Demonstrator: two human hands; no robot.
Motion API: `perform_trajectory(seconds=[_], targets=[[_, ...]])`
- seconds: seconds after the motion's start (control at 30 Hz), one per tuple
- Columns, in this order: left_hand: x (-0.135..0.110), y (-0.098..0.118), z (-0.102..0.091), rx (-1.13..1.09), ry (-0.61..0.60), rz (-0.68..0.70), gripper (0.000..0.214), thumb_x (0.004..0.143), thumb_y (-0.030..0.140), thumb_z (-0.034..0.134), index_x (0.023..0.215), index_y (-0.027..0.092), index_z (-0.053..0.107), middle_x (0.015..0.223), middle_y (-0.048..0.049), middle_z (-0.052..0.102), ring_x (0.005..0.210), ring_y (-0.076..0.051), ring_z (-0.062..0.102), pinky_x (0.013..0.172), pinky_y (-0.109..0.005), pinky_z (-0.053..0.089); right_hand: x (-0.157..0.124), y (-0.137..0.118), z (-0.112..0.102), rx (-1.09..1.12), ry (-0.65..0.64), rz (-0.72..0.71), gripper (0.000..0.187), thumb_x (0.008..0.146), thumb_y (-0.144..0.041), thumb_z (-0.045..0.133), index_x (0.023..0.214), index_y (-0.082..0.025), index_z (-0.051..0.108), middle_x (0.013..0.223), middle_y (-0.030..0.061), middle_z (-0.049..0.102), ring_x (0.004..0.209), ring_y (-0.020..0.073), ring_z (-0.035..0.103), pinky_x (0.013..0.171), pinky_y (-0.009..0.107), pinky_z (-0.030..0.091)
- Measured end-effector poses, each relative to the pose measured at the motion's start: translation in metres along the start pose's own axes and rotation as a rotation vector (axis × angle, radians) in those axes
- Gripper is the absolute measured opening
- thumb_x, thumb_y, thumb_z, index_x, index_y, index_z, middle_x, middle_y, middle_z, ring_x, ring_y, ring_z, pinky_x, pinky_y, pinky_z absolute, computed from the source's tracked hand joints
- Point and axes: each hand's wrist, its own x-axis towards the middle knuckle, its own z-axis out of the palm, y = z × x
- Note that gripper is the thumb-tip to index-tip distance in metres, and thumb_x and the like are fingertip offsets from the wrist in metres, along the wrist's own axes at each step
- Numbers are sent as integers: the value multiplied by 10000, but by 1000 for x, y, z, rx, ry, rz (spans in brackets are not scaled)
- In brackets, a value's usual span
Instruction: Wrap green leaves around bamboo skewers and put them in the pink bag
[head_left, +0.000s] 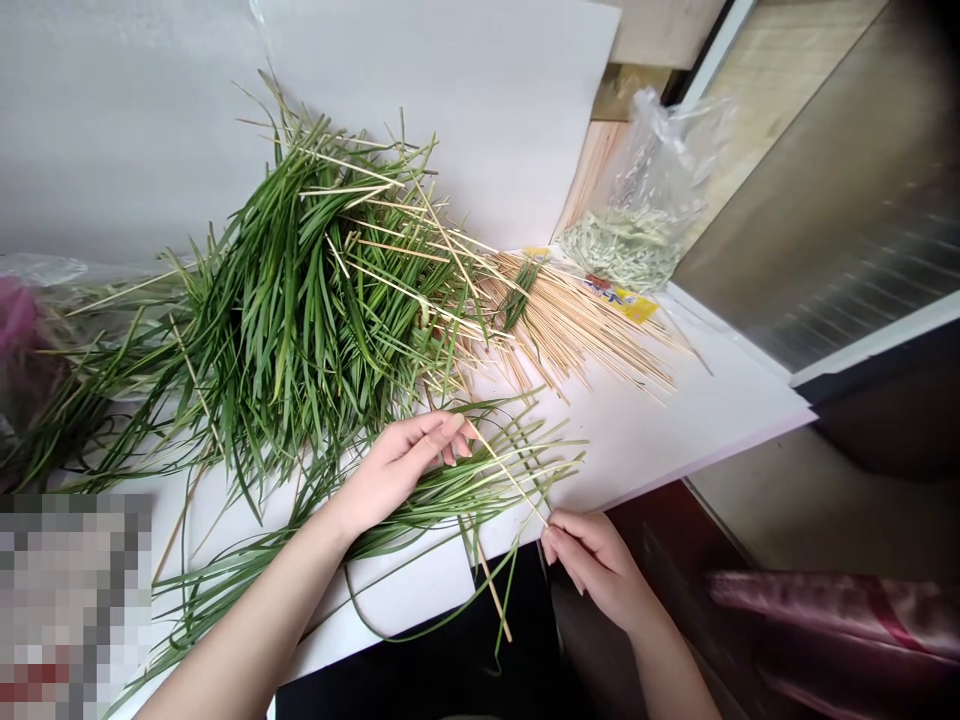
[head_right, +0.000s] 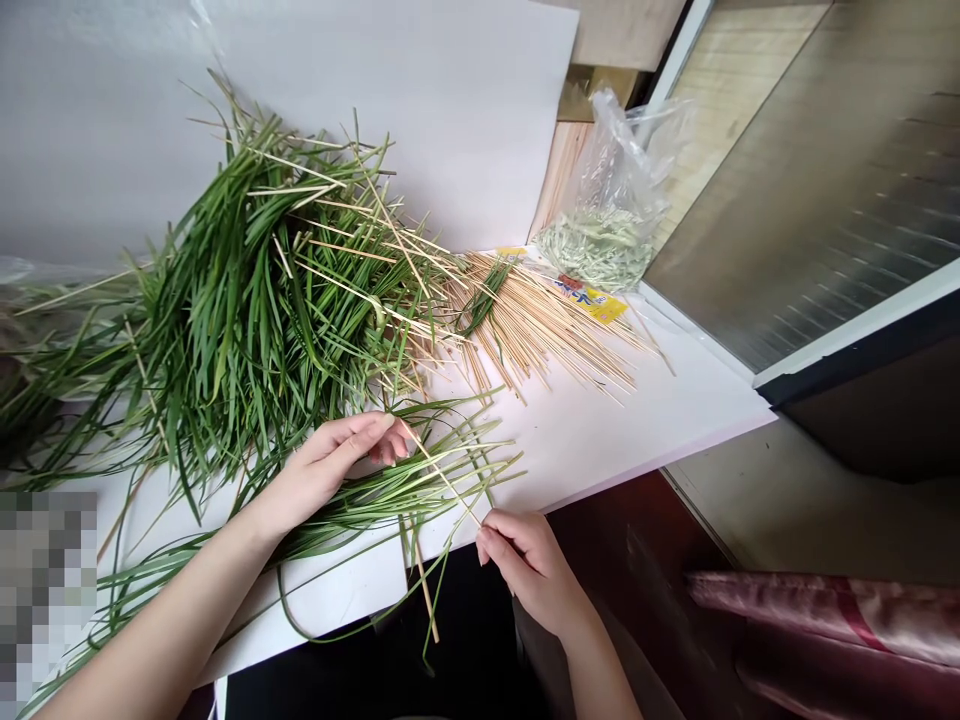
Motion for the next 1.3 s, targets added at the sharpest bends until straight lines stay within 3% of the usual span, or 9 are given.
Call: perform_trajectory(seconds=[0.17, 0.3, 0.53, 0.73, 0.93, 1.03, 1.1, 1.2, 1.3], targets=[[-3, 1, -2, 101, 190, 63, 375, 979, 483, 526, 949, 176, 740, 850, -44, 695, 807, -176, 602, 791, -269, 469, -1, -1, 3, -14, 8, 17, 438, 1072, -435, 474, 727, -186, 581, 558, -56, 425, 429, 115, 386, 486, 248, 284], [-18, 34, -24, 119, 395, 216, 333, 979, 445, 545, 930, 186, 749, 833, -41, 690, 794, -176, 598, 788, -270, 469, 2, -18, 0, -107, 10, -22, 421, 1081, -414, 445, 749, -193, 582, 615, -37, 474, 464, 129, 413, 501, 257, 304], [-70, 106, -73, -9, 696, 523, 263, 953, 410, 595, 848, 227, 753, 825, -34, 682, 761, -187, 568, 736, -293, 469, 50, -111, -20, -512, -34, -308, 365, 1070, -290, 448, 718, -212, 508, 624, -17, 456, 559, 175, 444, 547, 291, 301], [-109, 123, -98, 3, 773, 543, 249, 937, 388, 615, 793, 224, 735, 762, -25, 653, 726, -176, 542, 695, -268, 465, 144, -228, -12, -753, -30, -677, 343, 1041, -224, 475, 712, -208, 571, 610, -36, 504, 537, 150, 465, 554, 268, 323], [-133, 127, -115, 77, 817, 514, 305, 909, 461, 624, 801, 194, 721, 752, -48, 652, 699, -189, 545, 660, -284, 482, 293, -306, 19, -1086, 131, -579, 347, 1088, -257, 514, 811, -175, 707, 702, 17, 664, 680, 192, 627, 672, 286, 446], [-143, 123, -118, 103, 808, 487, 316, 911, 474, 621, 818, 191, 727, 741, -43, 642, 687, -180, 536, 664, -277, 477, 340, -310, 26, -1151, 236, -511, 176, 1021, -299, 675, 976, -132, 705, 923, 74, 702, 861, 246, 668, 803, 386, 523], [-150, 118, -118, 129, 795, 445, 315, 921, 469, 611, 825, 193, 730, 739, -38, 633, 689, -176, 534, 681, -272, 471, 351, -298, 24, -1168, 273, -501, 184, 1013, -315, 694, 1068, -139, 688, 1064, 81, 687, 965, 259, 662, 892, 445, 527], [-155, 110, -115, 167, 762, 381, 339, 921, 490, 601, 811, 197, 732, 720, -31, 620, 690, -178, 530, 689, -268, 462, 342, -262, 4, -1157, 305, -518, 156, 1040, -285, 655, 1109, -147, 680, 1116, 75, 676, 1034, 266, 649, 951, 475, 512], [-148, 104, -106, 192, 679, 344, 373, 923, 522, 578, 807, 200, 728, 704, -27, 616, 676, -178, 529, 671, -262, 452, 312, -208, -34, -1140, 395, -463, 143, 1069, -248, 604, 1145, -142, 665, 1103, 72, 676, 1032, 257, 652, 961, 464, 510]])
